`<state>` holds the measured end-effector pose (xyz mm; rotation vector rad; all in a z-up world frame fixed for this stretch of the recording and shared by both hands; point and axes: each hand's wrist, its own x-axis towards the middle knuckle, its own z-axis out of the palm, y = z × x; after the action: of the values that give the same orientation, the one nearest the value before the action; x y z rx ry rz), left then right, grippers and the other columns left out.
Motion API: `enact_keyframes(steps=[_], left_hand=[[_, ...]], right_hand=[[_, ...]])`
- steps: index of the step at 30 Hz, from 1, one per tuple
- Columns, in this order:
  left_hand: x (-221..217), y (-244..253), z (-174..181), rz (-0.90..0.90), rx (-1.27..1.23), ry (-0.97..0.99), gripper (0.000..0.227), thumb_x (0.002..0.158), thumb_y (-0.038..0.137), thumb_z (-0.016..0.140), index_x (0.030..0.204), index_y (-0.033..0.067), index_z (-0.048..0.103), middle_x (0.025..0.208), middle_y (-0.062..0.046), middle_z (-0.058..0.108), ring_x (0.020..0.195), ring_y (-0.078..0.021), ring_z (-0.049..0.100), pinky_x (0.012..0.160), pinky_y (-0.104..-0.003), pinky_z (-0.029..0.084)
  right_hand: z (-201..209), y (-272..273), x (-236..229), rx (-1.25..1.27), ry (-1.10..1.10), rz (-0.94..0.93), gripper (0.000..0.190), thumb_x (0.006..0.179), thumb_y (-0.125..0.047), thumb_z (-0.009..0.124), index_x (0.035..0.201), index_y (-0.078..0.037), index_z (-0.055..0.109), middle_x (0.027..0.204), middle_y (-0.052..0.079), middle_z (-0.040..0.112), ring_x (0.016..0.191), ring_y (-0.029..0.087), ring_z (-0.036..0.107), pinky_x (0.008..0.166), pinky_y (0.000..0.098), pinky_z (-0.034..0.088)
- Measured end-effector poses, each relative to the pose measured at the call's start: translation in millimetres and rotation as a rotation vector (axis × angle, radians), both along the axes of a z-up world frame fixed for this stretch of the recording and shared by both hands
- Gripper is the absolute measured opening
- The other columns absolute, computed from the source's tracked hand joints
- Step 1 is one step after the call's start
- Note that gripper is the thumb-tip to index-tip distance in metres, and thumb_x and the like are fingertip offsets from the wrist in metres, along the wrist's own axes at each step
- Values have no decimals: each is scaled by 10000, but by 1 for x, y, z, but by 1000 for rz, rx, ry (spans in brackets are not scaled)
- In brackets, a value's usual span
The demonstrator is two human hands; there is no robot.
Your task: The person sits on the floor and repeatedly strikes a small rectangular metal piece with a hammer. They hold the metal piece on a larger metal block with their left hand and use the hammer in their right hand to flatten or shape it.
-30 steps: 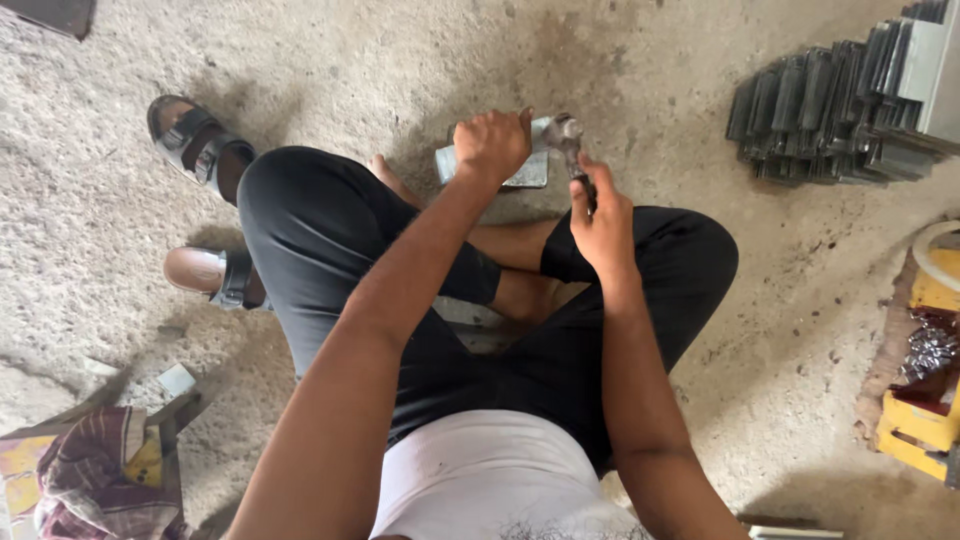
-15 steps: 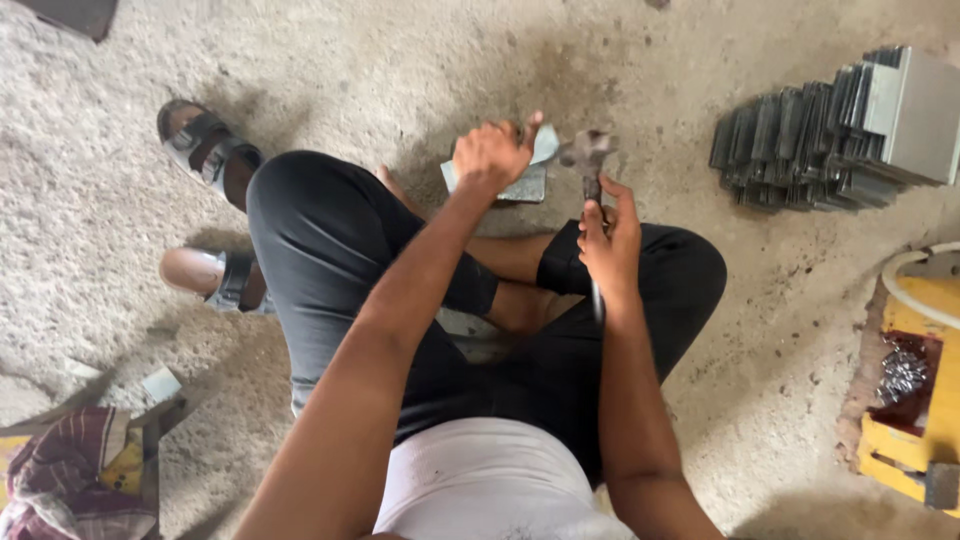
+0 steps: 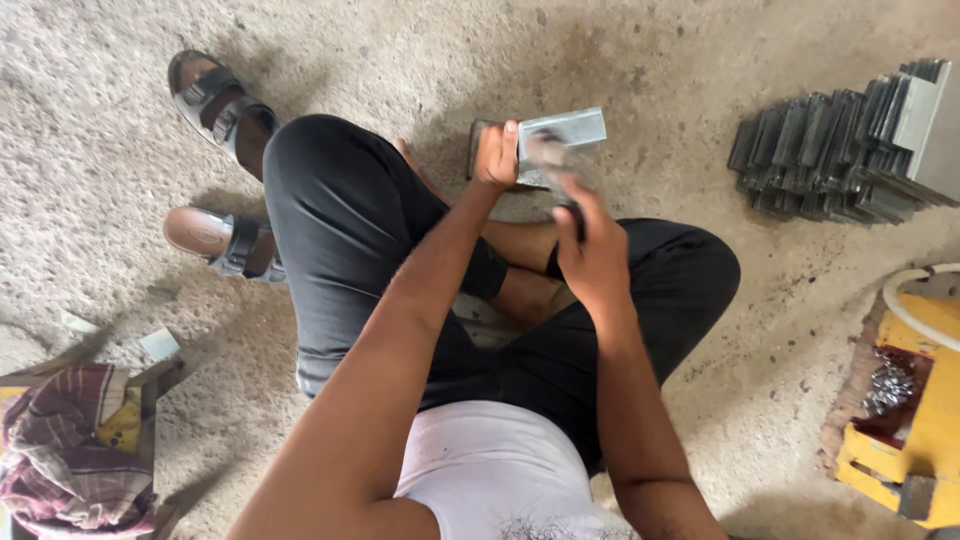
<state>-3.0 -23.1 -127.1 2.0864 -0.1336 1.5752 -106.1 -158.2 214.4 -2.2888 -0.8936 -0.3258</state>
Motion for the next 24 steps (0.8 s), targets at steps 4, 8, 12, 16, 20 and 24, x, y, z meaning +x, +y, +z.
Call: enact_keyframes(steps=[4,8,12,16,20,24], left_hand=[[1,23,48,-97,14,146,176,953,13,648,1089,-96,625,815,-203,654,671,-347,581,579,-477,449],[-4,14,81,-138,20,677,290,956,354,669,926,66,649,831,-157,697,759,-377,685,689,-513,534],[5,-10,102,11,15,1166,545,904,116,578,1434,-1,527,1003,-199,689,783,-379,723,675,-479,576],[0,2,100,27,45,1249,669,907,141,620,1528,20,403,1224,-214,638,1083,-378,641,898,-489,509],[7,27,119,34,302,1203,495,807,236,728,1278,128,619,1375,-174,569,1350,-390,428,1054,-627,321],[8,32,122,71,529,1584,413,918,258,732,1304,112,710,1414,-162,601,1384,-317,472,1212,-615,220]], right_hand=[[-18,-9,-4,25,255,-138,332,1085,-160,651,1397,-61,593,911,108,691,703,162,629,648,299,518],[-31,-46,-18,373,761,-350,420,1069,-220,622,1458,-100,518,723,10,557,531,59,467,447,233,358],[-37,-62,-5,388,723,-306,450,1073,-253,604,1485,-108,497,699,-14,534,492,45,442,419,217,342],[-47,-66,-2,527,793,-281,448,1083,-281,602,1476,-105,480,727,-22,537,515,41,438,423,217,326],[-43,-66,5,464,747,-313,443,1078,-270,612,1468,-95,496,721,-16,538,514,41,455,424,215,343],[-41,-70,0,435,625,-272,430,1101,-261,623,1470,-71,511,751,-8,555,561,32,489,467,206,384]])
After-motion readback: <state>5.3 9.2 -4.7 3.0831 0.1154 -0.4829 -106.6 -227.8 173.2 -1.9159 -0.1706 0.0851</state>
